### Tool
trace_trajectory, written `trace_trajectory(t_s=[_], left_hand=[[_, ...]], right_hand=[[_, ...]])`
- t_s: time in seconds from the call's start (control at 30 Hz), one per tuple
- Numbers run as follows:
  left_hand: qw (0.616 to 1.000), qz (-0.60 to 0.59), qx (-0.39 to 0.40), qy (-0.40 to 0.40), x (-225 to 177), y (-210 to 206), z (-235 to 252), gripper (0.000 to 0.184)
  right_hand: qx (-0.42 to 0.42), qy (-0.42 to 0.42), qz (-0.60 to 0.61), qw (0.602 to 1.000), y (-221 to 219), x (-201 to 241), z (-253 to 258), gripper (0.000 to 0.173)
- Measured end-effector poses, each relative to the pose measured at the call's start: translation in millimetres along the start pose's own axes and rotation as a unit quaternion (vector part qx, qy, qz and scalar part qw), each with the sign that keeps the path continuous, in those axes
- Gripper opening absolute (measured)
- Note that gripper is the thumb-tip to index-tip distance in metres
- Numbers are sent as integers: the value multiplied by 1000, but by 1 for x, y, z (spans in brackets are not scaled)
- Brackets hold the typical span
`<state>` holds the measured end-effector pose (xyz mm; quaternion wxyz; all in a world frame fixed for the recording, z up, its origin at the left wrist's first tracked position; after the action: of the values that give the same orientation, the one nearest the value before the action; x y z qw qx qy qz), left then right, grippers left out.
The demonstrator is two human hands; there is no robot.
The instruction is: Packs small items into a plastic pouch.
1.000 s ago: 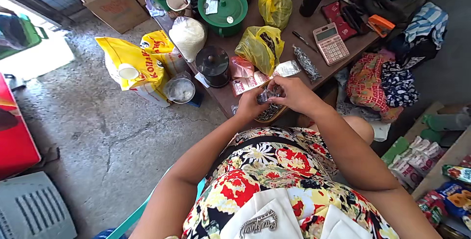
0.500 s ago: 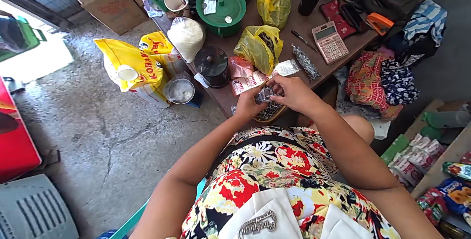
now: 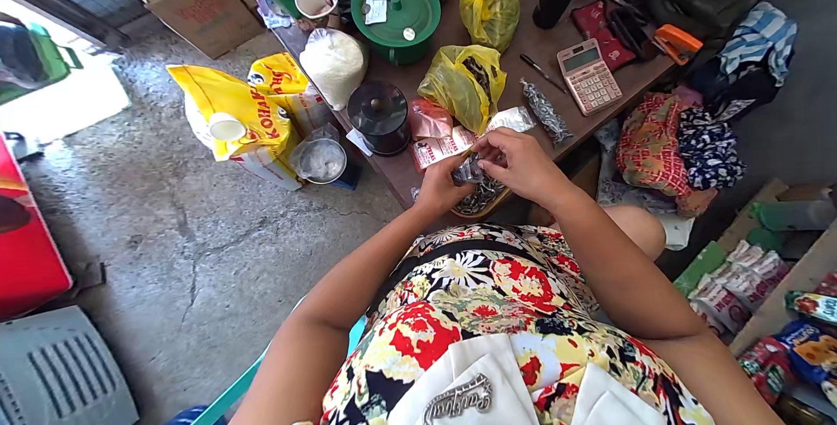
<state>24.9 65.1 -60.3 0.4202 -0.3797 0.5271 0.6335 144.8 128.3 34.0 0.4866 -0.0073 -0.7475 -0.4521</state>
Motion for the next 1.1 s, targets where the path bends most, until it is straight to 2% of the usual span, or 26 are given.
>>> trace_trajectory(t_s=[0.1,0.2,0.33,0.5,0.57,0.67,0.73,0.77,0.83,0.9,1.03,1.1], left_hand=[[1000,-1,-1,-5,1,0,0,23],[1000,-18,-11,-5,3,1,-1,23],[998,-49,-32,17,4,7,-1,18],[990,-124,-67,-1,11,25,-8,18],[985,-153,-82,-8,12,31,-13,18],[979,-172,-106,-13,14,37,-16,19],[979,-170,-112,-10,14,36,-17,19],[980,-167,-105,-8,12,34,-18,19],[983,-159,-88,-6,9,31,-17,19],[985,-155,-79,-7,9,30,-16,19],[984,-166,-71,-6,11,27,-14,19],[985,-160,-58,1,9,24,-12,18]], right_hand=[[17,3,-52,999,-5,-6,3,27],[2,20,-69,997,-8,-3,-4,13],[-19,46,-48,998,-5,2,-11,9],[-22,-23,-43,999,-8,-32,-2,13],[35,-60,-74,995,-32,-60,1,15],[138,-58,-127,981,-81,-88,4,31],[148,-5,-172,974,-102,-91,2,47],[140,21,-195,971,-107,-92,3,49],[120,49,-236,963,-109,-94,4,38],[116,43,-271,955,-105,-94,3,26],[72,59,-321,943,-103,-97,-2,26],[74,54,-322,943,-102,-98,-4,18]])
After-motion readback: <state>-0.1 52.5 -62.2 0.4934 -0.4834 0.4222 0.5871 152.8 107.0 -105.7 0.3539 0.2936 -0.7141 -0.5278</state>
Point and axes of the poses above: each hand's wrist, its own z-axis towards the middle knuckle, its own y-axis out of the back of the hand, x = y × z, the point moved 6 cm from there along z, towards the middle knuckle, and after that the axes turned 2 degrees about -y, right-handed, at the moved point
